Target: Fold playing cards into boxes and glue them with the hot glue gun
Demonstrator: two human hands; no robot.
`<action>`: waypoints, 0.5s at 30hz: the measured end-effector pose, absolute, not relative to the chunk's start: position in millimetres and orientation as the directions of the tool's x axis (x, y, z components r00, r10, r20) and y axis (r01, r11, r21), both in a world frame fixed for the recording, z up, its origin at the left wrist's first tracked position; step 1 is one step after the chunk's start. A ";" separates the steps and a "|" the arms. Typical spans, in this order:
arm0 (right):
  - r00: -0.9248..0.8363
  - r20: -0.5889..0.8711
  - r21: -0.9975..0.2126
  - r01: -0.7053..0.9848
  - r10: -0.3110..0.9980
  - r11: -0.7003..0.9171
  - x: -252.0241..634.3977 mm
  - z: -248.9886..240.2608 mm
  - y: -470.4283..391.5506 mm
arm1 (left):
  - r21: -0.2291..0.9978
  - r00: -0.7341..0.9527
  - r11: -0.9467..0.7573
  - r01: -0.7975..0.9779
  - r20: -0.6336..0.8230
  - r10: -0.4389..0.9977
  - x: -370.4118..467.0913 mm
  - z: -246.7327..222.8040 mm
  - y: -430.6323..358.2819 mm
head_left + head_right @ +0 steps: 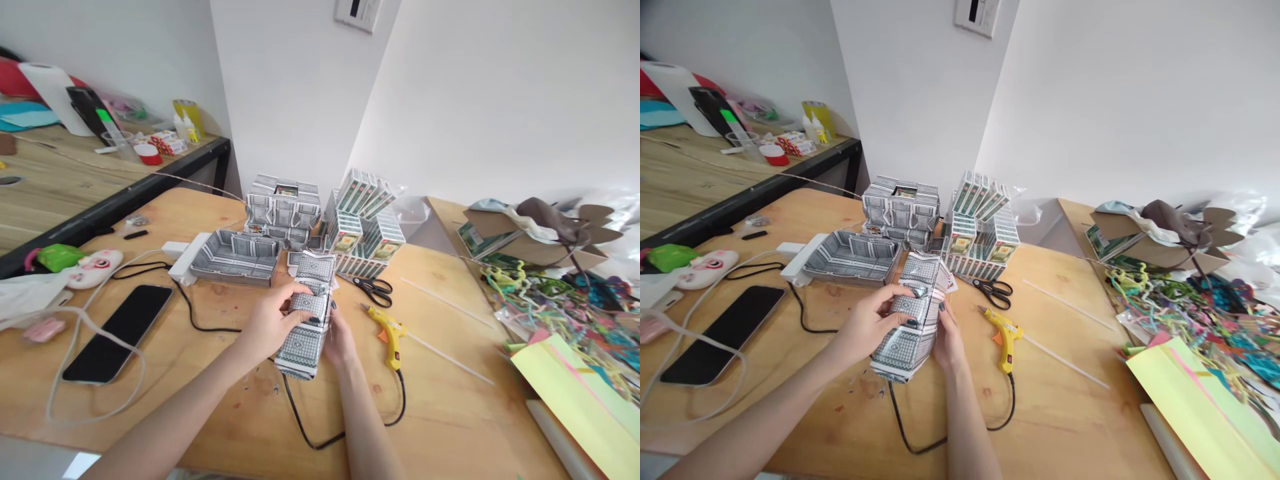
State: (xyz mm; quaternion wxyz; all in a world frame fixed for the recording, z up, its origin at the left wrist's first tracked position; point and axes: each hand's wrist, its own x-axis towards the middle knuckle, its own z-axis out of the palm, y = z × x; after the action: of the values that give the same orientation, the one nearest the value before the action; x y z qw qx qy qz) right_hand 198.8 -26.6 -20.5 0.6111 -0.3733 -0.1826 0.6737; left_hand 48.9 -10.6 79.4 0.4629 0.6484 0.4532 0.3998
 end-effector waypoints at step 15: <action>-0.045 -0.264 -0.617 -0.760 0.963 -0.205 199.3 -23.9 -30.0 | 0.999 0.396 -0.017 0.038 0.001 0.918 39.8 85.6 -18.7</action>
State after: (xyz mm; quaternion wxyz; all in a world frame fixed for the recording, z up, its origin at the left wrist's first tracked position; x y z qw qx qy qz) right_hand 199.3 -30.0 -23.9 0.6106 -0.3234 -0.1572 0.7056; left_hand 39.8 -18.7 85.6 0.5782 0.6030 0.3963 0.3808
